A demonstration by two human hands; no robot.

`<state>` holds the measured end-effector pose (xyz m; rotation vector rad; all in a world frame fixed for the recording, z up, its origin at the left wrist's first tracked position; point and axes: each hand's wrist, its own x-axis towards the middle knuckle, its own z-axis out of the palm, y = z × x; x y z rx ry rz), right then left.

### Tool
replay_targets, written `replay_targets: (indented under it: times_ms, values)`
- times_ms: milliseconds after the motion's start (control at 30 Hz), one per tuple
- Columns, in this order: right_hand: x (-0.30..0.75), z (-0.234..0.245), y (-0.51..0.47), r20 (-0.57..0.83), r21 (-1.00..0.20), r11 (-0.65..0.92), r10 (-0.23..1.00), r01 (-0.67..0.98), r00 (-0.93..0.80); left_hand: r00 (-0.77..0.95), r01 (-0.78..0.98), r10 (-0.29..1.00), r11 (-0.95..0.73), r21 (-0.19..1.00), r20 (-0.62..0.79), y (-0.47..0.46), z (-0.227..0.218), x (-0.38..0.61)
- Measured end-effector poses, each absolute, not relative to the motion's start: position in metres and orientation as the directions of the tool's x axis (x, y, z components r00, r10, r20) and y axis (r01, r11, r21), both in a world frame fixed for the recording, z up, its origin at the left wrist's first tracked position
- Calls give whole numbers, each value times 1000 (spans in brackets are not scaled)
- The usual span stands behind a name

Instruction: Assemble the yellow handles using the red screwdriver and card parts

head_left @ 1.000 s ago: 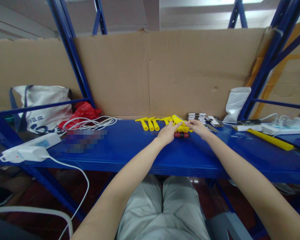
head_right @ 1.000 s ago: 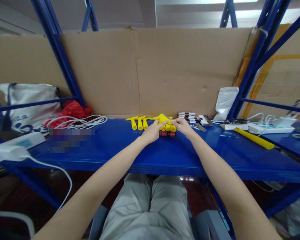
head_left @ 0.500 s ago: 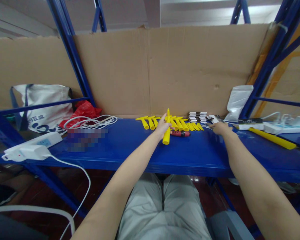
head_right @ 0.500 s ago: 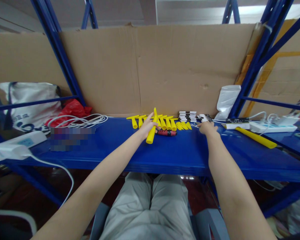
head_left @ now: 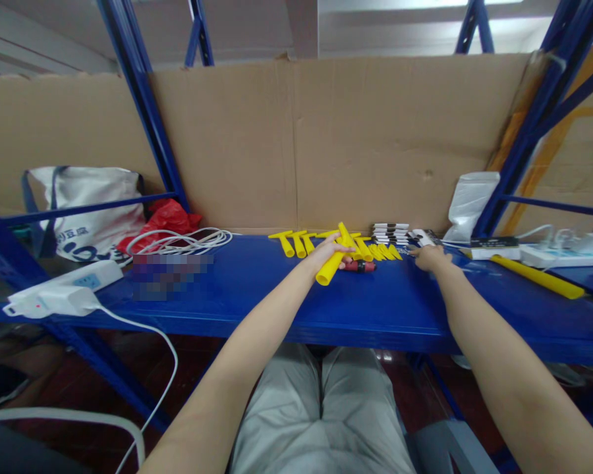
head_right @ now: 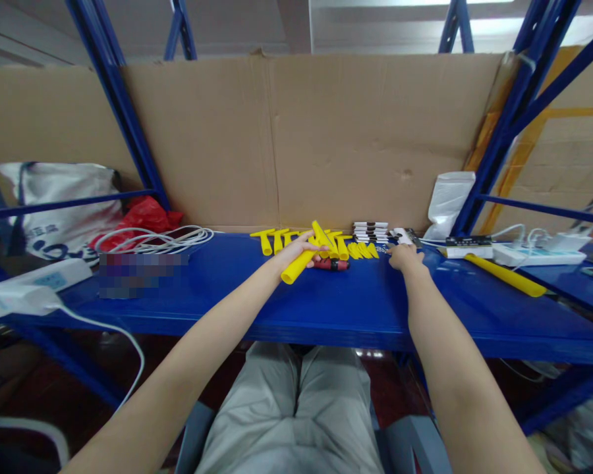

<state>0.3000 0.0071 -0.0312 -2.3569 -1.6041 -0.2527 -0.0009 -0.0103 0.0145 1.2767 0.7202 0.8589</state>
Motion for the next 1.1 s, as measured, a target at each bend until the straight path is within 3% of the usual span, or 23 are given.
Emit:
replay_targets:
  times_ms: [200, 367, 633, 1100]
  values:
    - [285, -24, 0, 226, -126, -356, 898, 926, 376, 623, -73, 781, 97, 993, -30, -15, 13, 0]
    - [275, -18, -6, 192, -80, -350, 913, 933, 359, 620, -23, 784, 54, 998, -28, -14, 9, 2]
    - [264, -10, -14, 265, -2, -286, 924, 958, 277, 630, 44, 776, 4, 999, -31, -16, 5, 5]
    - [256, -9, -13, 260, 166, -295, 934, 941, 247, 626, 40, 779, 3, 999, -28, -18, 5, 5]
